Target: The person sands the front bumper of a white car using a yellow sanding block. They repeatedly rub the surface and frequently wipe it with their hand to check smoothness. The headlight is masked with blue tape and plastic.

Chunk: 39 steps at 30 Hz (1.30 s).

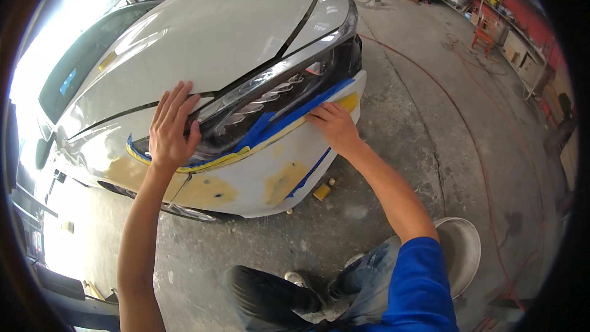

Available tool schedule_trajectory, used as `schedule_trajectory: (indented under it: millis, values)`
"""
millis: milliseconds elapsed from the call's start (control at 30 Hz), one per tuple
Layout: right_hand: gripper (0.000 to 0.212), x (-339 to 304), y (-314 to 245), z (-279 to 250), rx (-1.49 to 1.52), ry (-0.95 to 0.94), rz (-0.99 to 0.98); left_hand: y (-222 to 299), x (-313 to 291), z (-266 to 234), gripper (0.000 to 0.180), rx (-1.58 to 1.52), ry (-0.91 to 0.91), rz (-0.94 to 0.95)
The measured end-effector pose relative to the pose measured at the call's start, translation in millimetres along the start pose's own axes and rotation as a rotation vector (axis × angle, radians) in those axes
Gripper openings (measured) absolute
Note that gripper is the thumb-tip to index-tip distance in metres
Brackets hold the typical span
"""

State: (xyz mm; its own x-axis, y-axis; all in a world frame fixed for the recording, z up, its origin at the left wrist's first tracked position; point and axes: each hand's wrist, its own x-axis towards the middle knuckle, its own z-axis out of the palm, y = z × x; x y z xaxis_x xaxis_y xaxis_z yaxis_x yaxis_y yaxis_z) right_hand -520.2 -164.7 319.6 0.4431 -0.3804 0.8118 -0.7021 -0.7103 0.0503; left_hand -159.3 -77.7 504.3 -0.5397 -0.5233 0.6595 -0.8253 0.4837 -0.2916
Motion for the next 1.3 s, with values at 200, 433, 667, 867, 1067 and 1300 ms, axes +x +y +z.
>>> schedule_trajectory:
  millis: [200,433,667,867,1067,1300]
  values:
    - [0.032,-4,31,6,0.009,-0.036,0.145,2,5,4,0.048,-0.016,-0.009,-0.016]
    - [0.030,-6,24,0,0.054,-0.014,0.169,3,3,2,0.046,0.028,0.001,-0.009]
    - [0.030,-3,24,2,0.055,-0.038,0.088,4,5,2,0.045,0.040,-0.009,-0.008]
    - [0.028,-4,12,6,0.031,-0.033,0.149,1,2,5,0.046,0.043,-0.004,0.008]
    - [0.028,-1,5,8,0.022,-0.012,0.193,0,1,3,0.046,0.045,-0.008,0.004]
    - [0.038,1,16,4,0.041,-0.018,0.277,0,3,6,0.046,0.036,0.000,0.002]
